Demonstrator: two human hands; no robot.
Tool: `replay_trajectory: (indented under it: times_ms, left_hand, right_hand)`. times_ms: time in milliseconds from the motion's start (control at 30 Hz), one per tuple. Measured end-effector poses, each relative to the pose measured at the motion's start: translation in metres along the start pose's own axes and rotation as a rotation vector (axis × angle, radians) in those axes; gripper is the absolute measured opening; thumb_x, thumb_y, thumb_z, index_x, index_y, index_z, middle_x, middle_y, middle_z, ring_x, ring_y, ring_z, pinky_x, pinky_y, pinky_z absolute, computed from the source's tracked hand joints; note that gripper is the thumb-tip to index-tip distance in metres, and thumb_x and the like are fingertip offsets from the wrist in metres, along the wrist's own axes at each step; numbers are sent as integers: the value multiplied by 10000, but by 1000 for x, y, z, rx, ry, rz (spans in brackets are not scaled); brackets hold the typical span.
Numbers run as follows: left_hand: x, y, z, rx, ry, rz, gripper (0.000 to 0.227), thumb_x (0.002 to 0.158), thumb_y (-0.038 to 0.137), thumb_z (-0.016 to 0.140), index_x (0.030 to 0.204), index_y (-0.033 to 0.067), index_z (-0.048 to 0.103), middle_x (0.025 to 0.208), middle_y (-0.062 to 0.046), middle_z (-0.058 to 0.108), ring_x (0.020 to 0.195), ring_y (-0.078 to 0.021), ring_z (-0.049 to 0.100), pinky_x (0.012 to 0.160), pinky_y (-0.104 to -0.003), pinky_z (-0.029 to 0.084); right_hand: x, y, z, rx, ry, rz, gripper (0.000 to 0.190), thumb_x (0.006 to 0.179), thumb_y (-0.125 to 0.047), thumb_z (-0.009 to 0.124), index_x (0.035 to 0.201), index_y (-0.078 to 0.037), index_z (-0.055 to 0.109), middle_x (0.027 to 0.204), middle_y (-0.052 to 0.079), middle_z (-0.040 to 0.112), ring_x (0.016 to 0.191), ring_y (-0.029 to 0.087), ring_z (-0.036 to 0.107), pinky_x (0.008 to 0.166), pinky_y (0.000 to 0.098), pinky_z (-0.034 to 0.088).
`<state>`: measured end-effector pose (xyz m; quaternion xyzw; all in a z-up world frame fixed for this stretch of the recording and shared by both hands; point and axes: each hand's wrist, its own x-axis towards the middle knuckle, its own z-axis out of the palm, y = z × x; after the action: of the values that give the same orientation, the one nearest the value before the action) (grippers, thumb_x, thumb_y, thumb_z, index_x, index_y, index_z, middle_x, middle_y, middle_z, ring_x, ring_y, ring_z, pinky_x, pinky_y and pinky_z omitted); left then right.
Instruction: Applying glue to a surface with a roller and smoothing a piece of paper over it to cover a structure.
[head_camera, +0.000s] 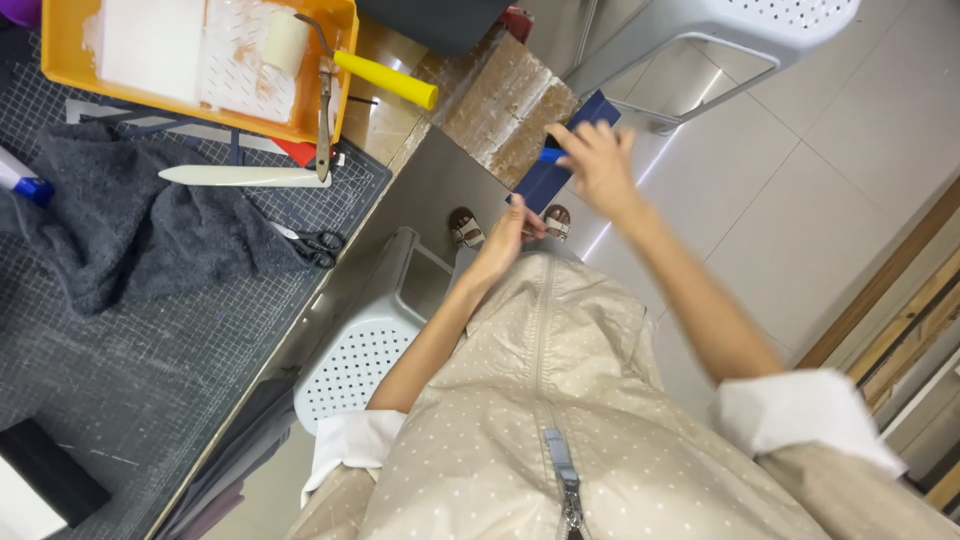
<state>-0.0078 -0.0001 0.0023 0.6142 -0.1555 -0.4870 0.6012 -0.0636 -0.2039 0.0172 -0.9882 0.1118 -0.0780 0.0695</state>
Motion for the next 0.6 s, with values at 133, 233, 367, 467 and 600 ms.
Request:
replay_trajectory:
  times_ms: [133,233,367,467,600]
  left_hand:
    - [-9,25,21,17,174,-131,310,950,355,621,782,163,446,766,-20,690,829,-119,741,767,-252,456]
    - [-2,15,34,96,294,-171,258,963,342,497,790,160,436,769,-16,737,813,-171,622,793,-346,428]
    - [-1,15,38,110,366,-201,252,963,339,471,803,146,441,775,-45,723,766,-206,646,754,-370,446]
    - [0,9,38,60,369,-136,230,963,297,487,803,140,438,793,-61,698,785,-218,654,737,-372,451]
    - [-2,13,39,32,368,-138,219,963,293,475,807,143,438,832,-47,717,813,-200,646,756,-351,455]
  right_hand:
    - [69,49,-52,91,-227,-569,440,895,69,652,1209,-237,678,1029,-48,627,1027,232,496,1077,466,277]
    - [87,53,-54,73,-374,-696,265,976,-51,573,1183,-207,631,976,-21,579,944,212,471,1104,495,252]
    - [75,14,-52,102,-444,-640,249,952,-90,635,1151,-239,648,1031,-37,597,1021,219,480,1120,491,259]
    - [63,-10,-47,153,-454,-632,299,886,-53,681,1120,-240,670,985,-52,577,1011,209,468,1137,494,236]
    - [53,-16,-45,122,-317,-657,430,753,125,642,1058,-177,610,952,-2,486,912,226,423,1036,493,282]
